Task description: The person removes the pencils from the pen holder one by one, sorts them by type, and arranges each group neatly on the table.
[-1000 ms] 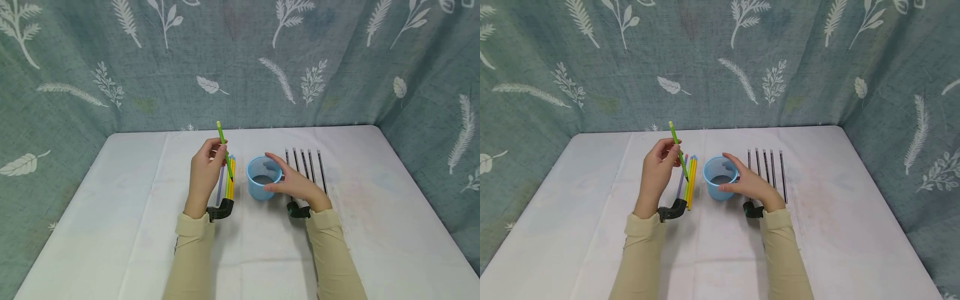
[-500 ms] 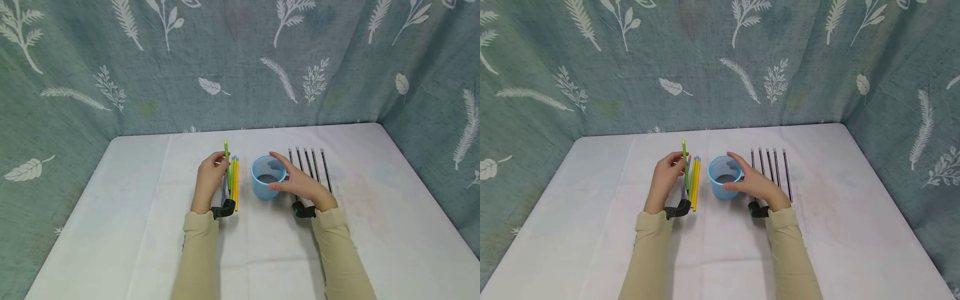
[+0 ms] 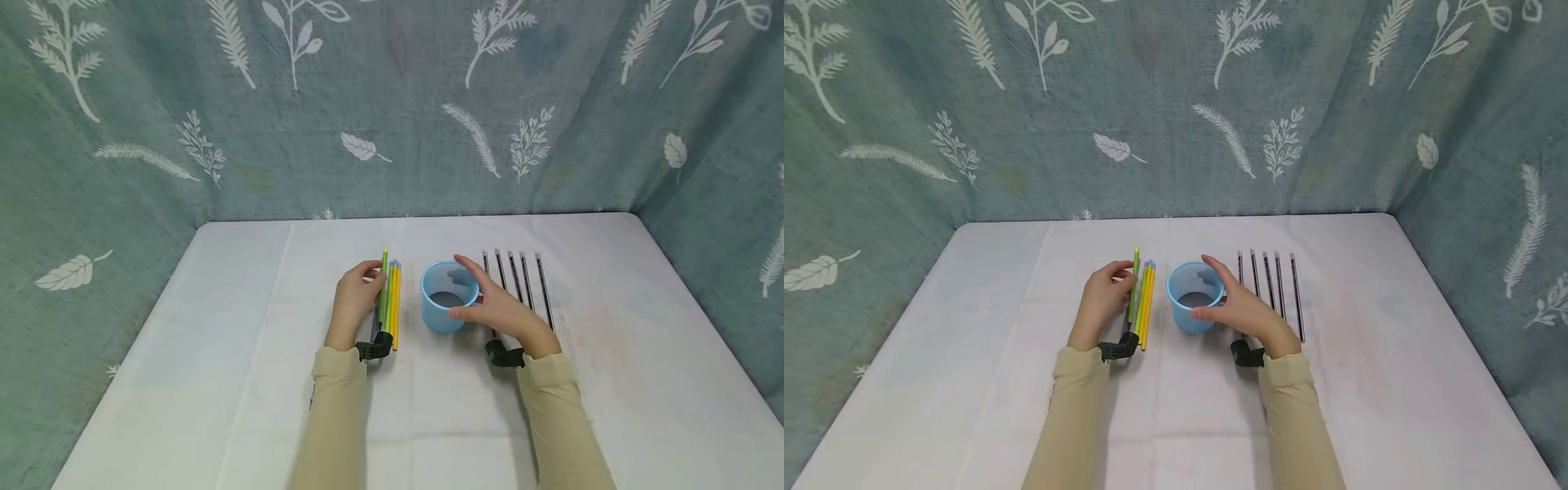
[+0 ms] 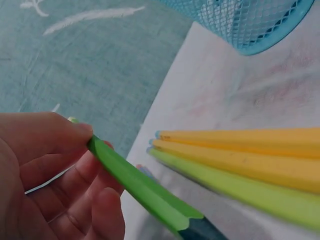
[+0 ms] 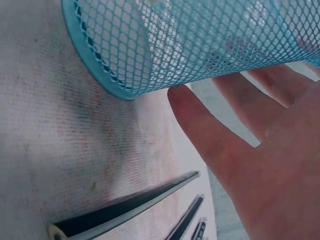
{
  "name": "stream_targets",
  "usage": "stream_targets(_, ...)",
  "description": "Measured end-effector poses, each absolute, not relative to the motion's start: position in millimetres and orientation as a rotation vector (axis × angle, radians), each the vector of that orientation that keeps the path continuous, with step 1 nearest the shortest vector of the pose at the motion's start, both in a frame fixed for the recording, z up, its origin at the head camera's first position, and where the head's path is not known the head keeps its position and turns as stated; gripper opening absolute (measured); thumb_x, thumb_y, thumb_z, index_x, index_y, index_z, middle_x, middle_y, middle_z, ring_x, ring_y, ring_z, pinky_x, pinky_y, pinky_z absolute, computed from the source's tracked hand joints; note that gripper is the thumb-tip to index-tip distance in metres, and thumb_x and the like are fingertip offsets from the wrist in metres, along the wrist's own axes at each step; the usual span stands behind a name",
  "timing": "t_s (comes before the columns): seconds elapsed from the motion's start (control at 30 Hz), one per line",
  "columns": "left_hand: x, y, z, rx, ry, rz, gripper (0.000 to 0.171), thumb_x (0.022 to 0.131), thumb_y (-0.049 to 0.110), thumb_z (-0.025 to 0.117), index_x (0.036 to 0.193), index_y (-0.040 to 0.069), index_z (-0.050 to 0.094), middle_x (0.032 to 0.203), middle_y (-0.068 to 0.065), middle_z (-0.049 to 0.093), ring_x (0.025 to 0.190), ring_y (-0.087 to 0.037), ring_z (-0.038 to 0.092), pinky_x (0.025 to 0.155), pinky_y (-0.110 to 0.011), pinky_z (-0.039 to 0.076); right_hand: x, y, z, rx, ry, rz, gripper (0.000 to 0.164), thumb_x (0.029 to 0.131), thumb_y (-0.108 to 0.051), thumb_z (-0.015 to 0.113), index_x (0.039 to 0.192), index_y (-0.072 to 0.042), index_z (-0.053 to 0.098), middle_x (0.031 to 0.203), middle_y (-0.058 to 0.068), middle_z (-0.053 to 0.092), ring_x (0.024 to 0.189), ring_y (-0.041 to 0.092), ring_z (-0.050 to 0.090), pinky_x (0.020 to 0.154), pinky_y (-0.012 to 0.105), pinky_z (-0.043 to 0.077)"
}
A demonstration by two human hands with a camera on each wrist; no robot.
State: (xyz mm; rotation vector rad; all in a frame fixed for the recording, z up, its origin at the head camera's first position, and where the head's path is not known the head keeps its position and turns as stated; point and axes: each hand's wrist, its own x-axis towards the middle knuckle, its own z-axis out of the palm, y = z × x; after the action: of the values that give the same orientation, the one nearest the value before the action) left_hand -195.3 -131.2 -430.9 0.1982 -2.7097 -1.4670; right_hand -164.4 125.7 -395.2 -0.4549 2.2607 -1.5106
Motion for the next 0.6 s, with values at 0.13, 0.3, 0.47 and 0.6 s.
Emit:
stream_targets(0.13, -199.4, -127.9, -427.5, 0.228, -2.684, -1.467, 0.035, 0.084, 0.027, 0.059, 0.118, 0.02, 0.057, 0.089, 0.002, 0.057, 0.066, -0.015, 0.056, 0.053, -0.028, 0.045, -172.2, 132.7, -406.0, -0.446, 2.274, -1.532, 0.088, 0.074, -0.034, 0.072, 0.137, -0.046, 0.012, 0.141, -0.001, 0.02, 0.118, 0.032, 0.039, 0.087, 0.044, 0.04)
stream_targets(0.3, -198.0, -129.3, -428.8, 0.277, -2.707, -1.423, 0.041, 0.083, 0.026, 0.059, 0.123, 0.019, 0.053, 0.09, 0.002, 0.059, 0.074, -0.015, 0.055, 0.059, -0.029, 0.045, -173.6, 130.8, -406.5, -0.433, 2.239, -1.542, 0.087, 0.072, -0.037, 0.073, 0.135, -0.047, 0.015, 0.137, 0.003, 0.024, 0.115, 0.034, 0.042, 0.085, 0.043, 0.041)
stream_targets(0.47, -196.5, -133.1, -429.8, 0.269, -2.713, -1.361, 0.041, 0.082, 0.022, 0.06, 0.122, 0.019, 0.053, 0.09, 0.001, 0.059, 0.079, -0.015, 0.056, 0.064, -0.03, 0.045, -175.5, 126.5, -404.9, -0.447, 2.22, -1.546, 0.087, 0.072, -0.038, 0.073, 0.136, -0.047, 0.014, 0.137, 0.005, 0.024, 0.115, 0.035, 0.042, 0.083, 0.043, 0.042)
stream_targets(0.6, -197.3, -133.8, -430.3, 0.189, -2.744, -1.316, 0.041, 0.081, 0.018, 0.061, 0.121, 0.016, 0.054, 0.09, 0.001, 0.057, 0.082, -0.016, 0.056, 0.067, -0.031, 0.045, -176.3, 126.6, -403.9, -0.448, 2.217, -1.553, 0.088, 0.073, -0.036, 0.072, 0.137, -0.044, 0.014, 0.137, 0.005, 0.024, 0.115, 0.036, 0.042, 0.083, 0.043, 0.042)
